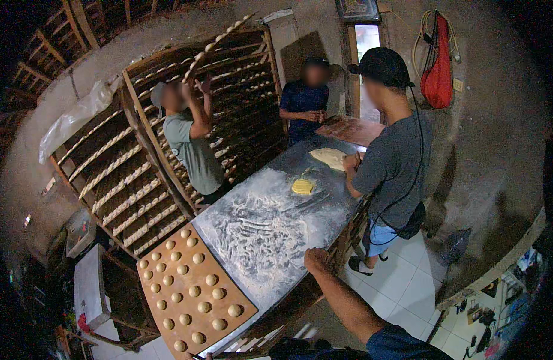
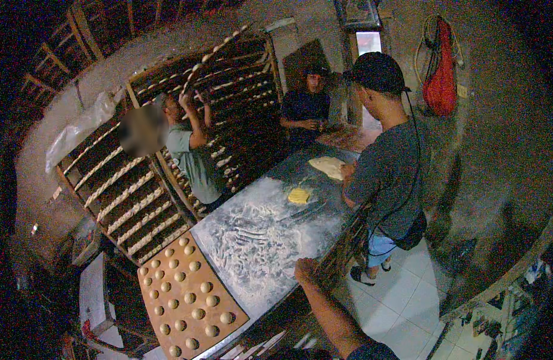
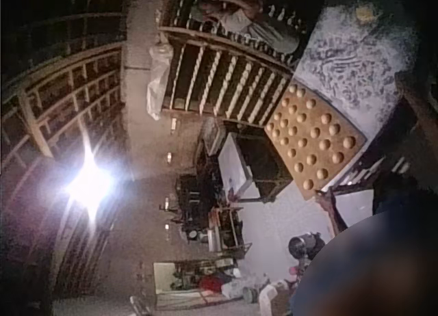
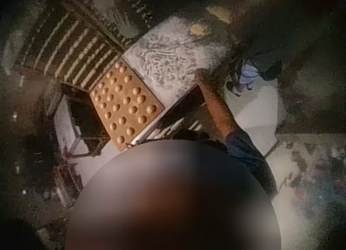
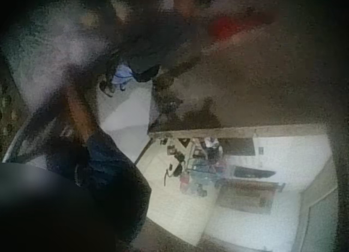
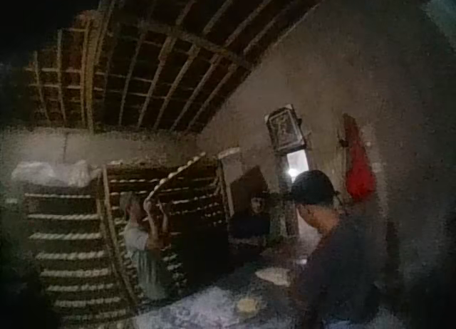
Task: The person shapes small dough pieces into rings by hand and places them on a wooden board. Other workers roll and cut dough nearby, and finished rings are arranged on racks.
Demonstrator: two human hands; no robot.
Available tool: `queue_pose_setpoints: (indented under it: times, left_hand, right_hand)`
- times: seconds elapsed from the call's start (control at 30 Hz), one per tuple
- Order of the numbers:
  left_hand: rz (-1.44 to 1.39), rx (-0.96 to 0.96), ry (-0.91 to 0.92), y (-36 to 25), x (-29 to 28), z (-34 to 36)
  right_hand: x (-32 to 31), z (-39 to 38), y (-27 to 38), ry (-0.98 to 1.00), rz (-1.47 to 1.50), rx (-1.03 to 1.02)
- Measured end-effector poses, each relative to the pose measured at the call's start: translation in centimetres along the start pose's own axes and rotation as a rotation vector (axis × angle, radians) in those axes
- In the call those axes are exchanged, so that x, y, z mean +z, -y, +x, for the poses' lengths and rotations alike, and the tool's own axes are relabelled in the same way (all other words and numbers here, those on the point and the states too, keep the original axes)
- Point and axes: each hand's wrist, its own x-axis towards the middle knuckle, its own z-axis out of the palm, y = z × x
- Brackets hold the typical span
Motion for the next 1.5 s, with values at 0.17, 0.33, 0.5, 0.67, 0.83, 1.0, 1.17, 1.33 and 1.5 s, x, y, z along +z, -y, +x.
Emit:
queue_pose_setpoints:
  times: [0.17,0.33,0.5,0.67,0.83,1.0,1.17,1.33,1.5]
  left_hand:
    - [0.181,-0.019,-0.033,0.6,-0.3,-0.6]
    - [0.180,0.102,-0.077,1.1,1.9,2.8]
    - [0.104,-0.033,0.007,2.8,-0.6,-0.3]
    - [0.213,0.149,-0.063,3.7,2.4,1.6]
    - [0.091,0.126,-0.079,4.1,3.1,2.1]
    - [0.024,0.062,0.004,3.4,3.6,1.9]
    - [-0.540,0.195,-0.091,3.7,1.1,1.0]
    - [-0.590,0.467,-0.123,-1.7,-0.8,-0.3]
    - [-0.598,0.226,0.037,-1.3,-1.2,0.7]
  right_hand:
    - [1.7,-0.4,0.6,-0.097,-0.045,-0.080]
    - [7.6,3.0,-2.5,-0.361,-0.393,-0.061]
    - [3.6,-0.6,1.9,-0.162,-0.192,-0.061]
    - [2.4,-1.2,-0.3,-0.387,-0.138,-0.092]
    - [3.3,0.4,-0.4,-0.262,-0.172,-0.037]
    - [4.6,-0.2,-2.0,-0.596,-0.415,-0.182]
    - [2.1,-0.6,-0.1,-0.221,-0.120,-0.040]
    - [1.2,0.3,-1.5,0.042,-0.035,-0.031]
    - [2.7,0.3,-1.3,-0.077,-0.067,-0.006]
